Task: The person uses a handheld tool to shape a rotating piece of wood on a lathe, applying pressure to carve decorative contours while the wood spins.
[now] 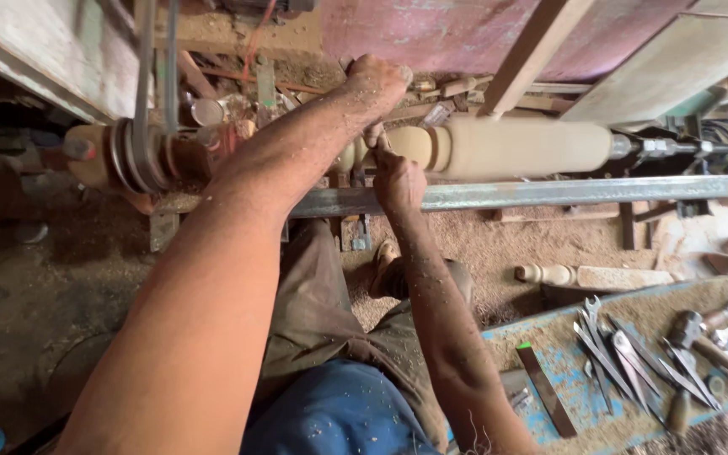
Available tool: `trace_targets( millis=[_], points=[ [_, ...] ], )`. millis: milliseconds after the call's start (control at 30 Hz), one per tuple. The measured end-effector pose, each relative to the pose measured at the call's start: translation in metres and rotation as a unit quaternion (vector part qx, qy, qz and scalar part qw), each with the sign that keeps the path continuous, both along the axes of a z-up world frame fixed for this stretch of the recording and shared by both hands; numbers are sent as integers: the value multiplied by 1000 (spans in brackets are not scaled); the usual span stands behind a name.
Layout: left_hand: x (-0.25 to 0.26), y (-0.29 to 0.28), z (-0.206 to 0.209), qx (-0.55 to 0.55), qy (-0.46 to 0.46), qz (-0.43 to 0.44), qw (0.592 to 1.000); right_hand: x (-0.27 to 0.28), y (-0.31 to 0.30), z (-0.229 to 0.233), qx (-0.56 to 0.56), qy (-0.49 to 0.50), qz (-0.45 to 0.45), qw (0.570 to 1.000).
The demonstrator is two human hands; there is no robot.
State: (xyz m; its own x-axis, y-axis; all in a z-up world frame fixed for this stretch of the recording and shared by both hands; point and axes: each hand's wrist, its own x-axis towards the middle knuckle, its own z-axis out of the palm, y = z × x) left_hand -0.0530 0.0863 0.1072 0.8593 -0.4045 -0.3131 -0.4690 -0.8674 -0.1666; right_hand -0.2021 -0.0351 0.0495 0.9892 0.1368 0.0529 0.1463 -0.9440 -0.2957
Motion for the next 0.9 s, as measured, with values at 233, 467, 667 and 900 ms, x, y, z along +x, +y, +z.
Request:
trace_targets(
  millis=[233, 467, 667, 900],
  points=[
    [8, -26, -3, 76, -34, -2, 997, 4, 12, -52, 266, -64, 0, 962],
    [10, -31, -15, 84, -21, -6, 996, -20, 12, -25, 141, -20, -2, 990],
    [2, 1, -11, 56, 25, -4, 998, -6, 1, -11, -17, 31, 39, 999],
    [3, 1, -6, -20, -48, -9, 999, 42, -25, 29, -131, 27, 141, 981]
  ],
)
